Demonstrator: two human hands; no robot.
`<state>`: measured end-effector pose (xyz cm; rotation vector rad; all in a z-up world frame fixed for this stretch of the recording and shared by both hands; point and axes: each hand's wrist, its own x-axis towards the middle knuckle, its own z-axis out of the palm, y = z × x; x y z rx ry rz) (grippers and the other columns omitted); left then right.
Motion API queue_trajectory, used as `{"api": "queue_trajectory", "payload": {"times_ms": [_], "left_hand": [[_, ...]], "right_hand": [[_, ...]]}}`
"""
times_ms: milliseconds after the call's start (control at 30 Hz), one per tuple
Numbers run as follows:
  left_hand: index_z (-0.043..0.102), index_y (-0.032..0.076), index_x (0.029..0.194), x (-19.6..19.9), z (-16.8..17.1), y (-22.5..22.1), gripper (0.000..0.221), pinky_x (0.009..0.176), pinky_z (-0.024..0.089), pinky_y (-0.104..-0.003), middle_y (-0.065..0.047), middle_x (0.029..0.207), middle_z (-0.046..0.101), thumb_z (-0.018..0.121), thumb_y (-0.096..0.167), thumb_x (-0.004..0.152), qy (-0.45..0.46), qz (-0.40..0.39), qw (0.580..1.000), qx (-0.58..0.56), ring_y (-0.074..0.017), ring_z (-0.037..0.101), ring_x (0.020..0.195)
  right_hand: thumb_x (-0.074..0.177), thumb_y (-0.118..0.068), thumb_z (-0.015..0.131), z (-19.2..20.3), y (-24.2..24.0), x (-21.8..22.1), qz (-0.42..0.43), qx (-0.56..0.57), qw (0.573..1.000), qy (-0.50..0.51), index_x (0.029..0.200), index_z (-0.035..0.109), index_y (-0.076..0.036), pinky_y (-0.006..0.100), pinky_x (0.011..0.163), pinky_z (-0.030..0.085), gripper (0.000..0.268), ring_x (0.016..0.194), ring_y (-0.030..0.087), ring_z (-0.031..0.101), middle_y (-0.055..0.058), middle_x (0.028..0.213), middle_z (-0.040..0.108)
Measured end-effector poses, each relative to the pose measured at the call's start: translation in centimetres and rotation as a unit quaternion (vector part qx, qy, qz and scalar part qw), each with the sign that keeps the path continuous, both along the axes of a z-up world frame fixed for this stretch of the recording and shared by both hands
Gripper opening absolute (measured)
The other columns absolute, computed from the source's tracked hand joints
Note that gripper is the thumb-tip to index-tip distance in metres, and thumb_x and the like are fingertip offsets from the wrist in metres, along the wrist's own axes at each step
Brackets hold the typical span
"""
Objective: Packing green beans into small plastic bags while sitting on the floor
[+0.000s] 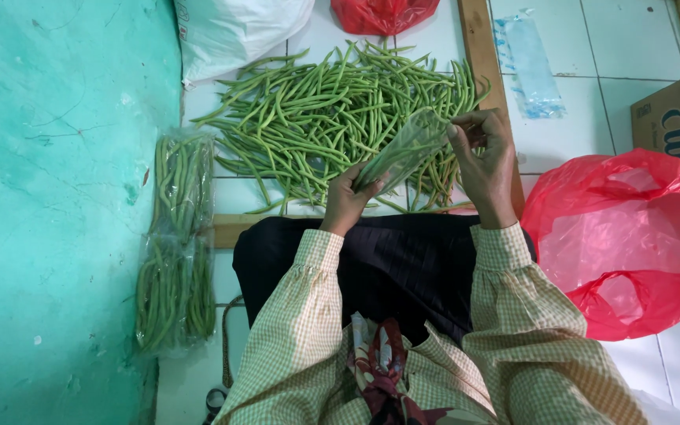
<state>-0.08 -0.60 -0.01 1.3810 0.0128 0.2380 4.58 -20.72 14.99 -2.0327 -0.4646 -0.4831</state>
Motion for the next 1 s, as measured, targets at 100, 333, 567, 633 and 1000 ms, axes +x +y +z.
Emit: {"api": "queue_trajectory", "payload": {"times_ms": [100,333,567,633,1000], "left_hand": [[0.076,0.009,0.118,0.1,-0.1,0.4,0.032,0.08,0.059,-0.041,-0.018,0.093,0.077,0.084,0.01,0.088,-0.016,0.007,1.0,0.01,-0.0294,0.075,0.092],[0.075,0.008,0.114,-0.3,1.0,0.8,0.032,0.084,0.058,-0.04,-0.016,0.094,0.077,0.084,0.006,0.084,-0.004,0.018,1.0,0.02,-0.0191,0.069,0.097],[0.077,0.009,0.112,0.2,0.8,0.4,0.031,0.08,0.06,-0.043,-0.017,0.092,0.077,0.085,0.007,0.083,0.014,0.028,0.999,0.04,-0.0272,0.073,0.095],[0.077,0.009,0.112,0.1,0.5,0.5,0.03,0.078,0.06,-0.045,-0.018,0.092,0.077,0.085,0.007,0.083,0.023,0.029,0.998,0.048,-0.0304,0.074,0.094],[0.07,0.003,0.114,0.1,0.7,1.3,0.025,0.086,0.062,-0.042,-0.02,0.104,0.077,0.078,0.007,0.091,0.066,0.163,0.984,-0.031,-0.0239,0.074,0.096]], "right_hand": [[0.109,-0.009,0.073,0.2,-0.1,-0.1,0.01,-0.006,1.0,-0.013,0.113,0.07,-0.001,0.035,0.075,0.053,0.009,0.085,0.025,0.061,0.012,0.102,0.056],[0.113,-0.014,0.061,-1.9,0.0,-0.3,0.062,0.072,0.995,0.007,0.14,0.049,0.007,0.039,0.077,0.048,0.036,0.096,0.028,0.058,0.023,0.118,0.058],[0.115,-0.015,0.052,-0.8,0.7,-0.7,0.095,-0.022,0.994,-0.045,0.144,0.054,-0.005,0.055,0.086,0.056,0.031,0.114,0.049,0.059,0.021,0.136,0.054],[0.113,-0.014,0.056,-1.3,0.3,-0.7,0.085,-0.045,0.994,-0.046,0.134,0.066,-0.005,0.052,0.084,0.058,0.025,0.111,0.046,0.063,0.018,0.129,0.062],[0.105,-0.008,0.071,-13.2,-6.5,5.9,-0.005,-0.097,0.989,0.115,0.123,0.07,0.002,0.046,0.073,0.059,0.02,0.097,0.039,0.071,0.02,0.11,0.07]]}}
